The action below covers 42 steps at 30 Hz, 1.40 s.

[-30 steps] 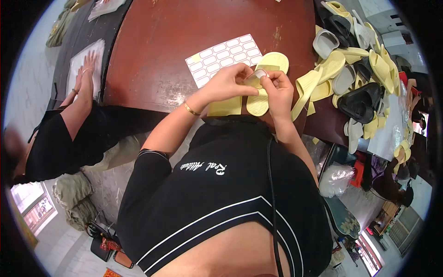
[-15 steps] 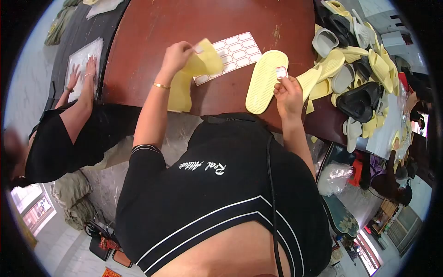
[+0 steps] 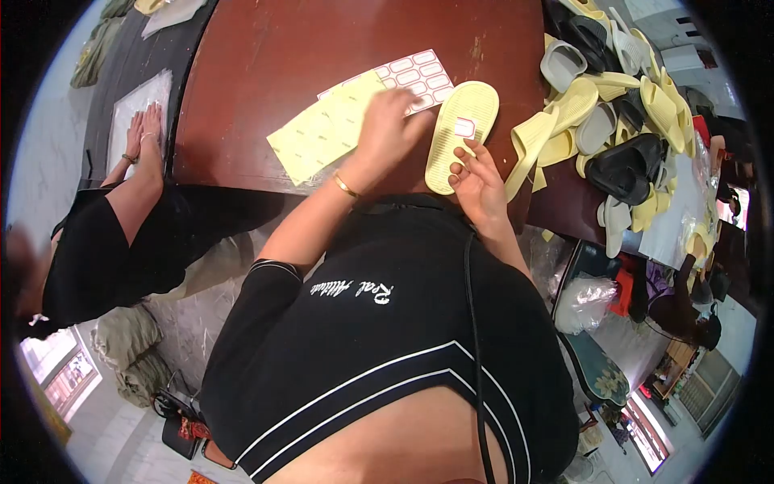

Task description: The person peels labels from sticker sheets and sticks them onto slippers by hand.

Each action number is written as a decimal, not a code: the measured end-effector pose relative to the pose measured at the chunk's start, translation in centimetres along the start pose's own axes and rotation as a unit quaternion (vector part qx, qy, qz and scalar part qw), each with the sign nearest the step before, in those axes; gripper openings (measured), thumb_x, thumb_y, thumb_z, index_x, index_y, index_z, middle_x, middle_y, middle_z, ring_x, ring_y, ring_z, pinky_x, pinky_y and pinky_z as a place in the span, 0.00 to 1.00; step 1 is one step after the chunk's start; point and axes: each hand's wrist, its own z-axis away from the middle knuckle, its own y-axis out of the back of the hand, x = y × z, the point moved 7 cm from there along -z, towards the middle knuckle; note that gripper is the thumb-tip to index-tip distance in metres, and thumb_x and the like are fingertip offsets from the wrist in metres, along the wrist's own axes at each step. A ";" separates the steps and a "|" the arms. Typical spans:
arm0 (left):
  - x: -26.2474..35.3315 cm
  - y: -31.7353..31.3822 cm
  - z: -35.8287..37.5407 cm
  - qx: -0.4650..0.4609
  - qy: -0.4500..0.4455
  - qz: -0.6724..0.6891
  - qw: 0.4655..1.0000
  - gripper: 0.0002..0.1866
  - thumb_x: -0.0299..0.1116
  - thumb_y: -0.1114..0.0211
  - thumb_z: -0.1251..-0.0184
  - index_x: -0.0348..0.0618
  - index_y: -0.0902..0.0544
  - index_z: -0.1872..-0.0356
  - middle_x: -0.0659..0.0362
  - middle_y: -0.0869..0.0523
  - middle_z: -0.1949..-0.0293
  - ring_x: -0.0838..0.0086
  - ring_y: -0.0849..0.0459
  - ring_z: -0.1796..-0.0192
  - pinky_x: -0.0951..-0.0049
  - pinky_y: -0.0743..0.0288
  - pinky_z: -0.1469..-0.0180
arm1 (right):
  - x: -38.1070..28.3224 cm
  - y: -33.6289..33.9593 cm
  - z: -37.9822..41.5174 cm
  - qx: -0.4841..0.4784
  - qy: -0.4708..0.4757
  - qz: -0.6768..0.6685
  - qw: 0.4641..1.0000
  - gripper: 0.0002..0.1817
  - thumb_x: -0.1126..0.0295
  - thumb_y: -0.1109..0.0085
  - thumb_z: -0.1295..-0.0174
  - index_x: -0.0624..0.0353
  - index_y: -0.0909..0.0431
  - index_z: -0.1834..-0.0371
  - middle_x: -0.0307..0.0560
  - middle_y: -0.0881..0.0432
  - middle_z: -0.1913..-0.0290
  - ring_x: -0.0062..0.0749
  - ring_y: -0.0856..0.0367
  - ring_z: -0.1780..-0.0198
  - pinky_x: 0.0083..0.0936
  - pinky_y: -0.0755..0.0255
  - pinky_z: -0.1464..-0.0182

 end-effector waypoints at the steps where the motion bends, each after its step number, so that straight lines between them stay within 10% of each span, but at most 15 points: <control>1: 0.7 -1.3 0.3 -0.091 0.021 0.062 0.994 0.14 0.34 0.34 0.41 0.38 0.18 0.56 0.48 0.16 0.59 0.56 0.19 0.53 0.63 0.27 0.46 | 0.2 -0.1 0.1 -0.001 -0.001 0.000 1.000 0.18 0.72 0.50 0.33 0.53 0.33 0.40 0.44 0.24 0.51 0.28 0.25 0.58 0.25 0.29 0.56; 5: -2.0 -7.0 3.2 -0.148 0.196 0.330 0.911 0.11 0.33 0.36 0.35 0.34 0.18 0.61 0.59 0.16 0.66 0.79 0.21 0.62 0.77 0.26 0.59 | 1.0 -0.6 0.2 -0.029 -0.014 0.015 0.999 0.19 0.73 0.51 0.33 0.55 0.33 0.38 0.43 0.24 0.51 0.26 0.25 0.58 0.23 0.30 0.57; 10: -2.2 -6.5 3.4 -0.148 0.240 0.354 0.892 0.10 0.33 0.36 0.34 0.34 0.18 0.64 0.62 0.18 0.68 0.84 0.25 0.66 0.80 0.29 0.62 | 0.9 0.1 0.6 0.003 -0.018 0.149 0.989 0.18 0.74 0.49 0.33 0.60 0.30 0.40 0.43 0.23 0.53 0.22 0.25 0.60 0.19 0.31 0.57; 12: -1.7 -5.0 2.9 -0.143 0.175 0.171 0.959 0.09 0.33 0.36 0.38 0.35 0.19 0.68 0.56 0.18 0.71 0.76 0.21 0.68 0.74 0.27 0.64 | -0.5 2.2 0.3 0.083 0.098 0.421 0.898 0.17 0.73 0.43 0.38 0.64 0.26 0.46 0.43 0.20 0.56 0.19 0.23 0.63 0.17 0.28 0.61; 18: 0.0 -7.6 4.2 -0.267 -0.049 0.065 0.960 0.09 0.32 0.38 0.46 0.35 0.20 0.73 0.46 0.19 0.72 0.51 0.19 0.65 0.57 0.26 0.61 | -0.5 2.4 1.1 0.084 0.080 0.517 0.848 0.13 0.72 0.37 0.42 0.67 0.21 0.57 0.42 0.17 0.65 0.18 0.22 0.67 0.18 0.27 0.64; 26: -2.1 -10.3 5.7 -0.325 0.015 0.048 0.944 0.11 0.34 0.37 0.46 0.36 0.17 0.68 0.47 0.17 0.67 0.53 0.18 0.60 0.58 0.24 0.55 | 1.3 6.9 0.4 0.143 0.032 0.547 0.824 0.10 0.69 0.37 0.44 0.67 0.18 0.67 0.43 0.17 0.75 0.21 0.21 0.73 0.20 0.28 0.67; 32: -4.9 -10.2 6.0 -0.184 0.105 0.081 0.974 0.17 0.30 0.36 0.43 0.33 0.20 0.53 0.45 0.18 0.59 0.58 0.17 0.59 0.65 0.21 0.55 | 2.1 7.8 0.1 0.153 -0.065 0.554 0.816 0.12 0.67 0.40 0.43 0.68 0.17 0.65 0.44 0.17 0.76 0.22 0.23 0.76 0.20 0.30 0.71; 42: -1.7 -9.0 6.4 -0.163 -0.069 0.014 0.984 0.13 0.28 0.36 0.43 0.42 0.17 0.56 0.53 0.19 0.58 0.57 0.20 0.54 0.62 0.25 0.51 | 3.1 8.1 0.2 0.182 -0.124 0.343 0.913 0.13 0.66 0.43 0.38 0.65 0.23 0.76 0.35 0.30 0.84 0.15 0.40 0.87 0.17 0.51 0.86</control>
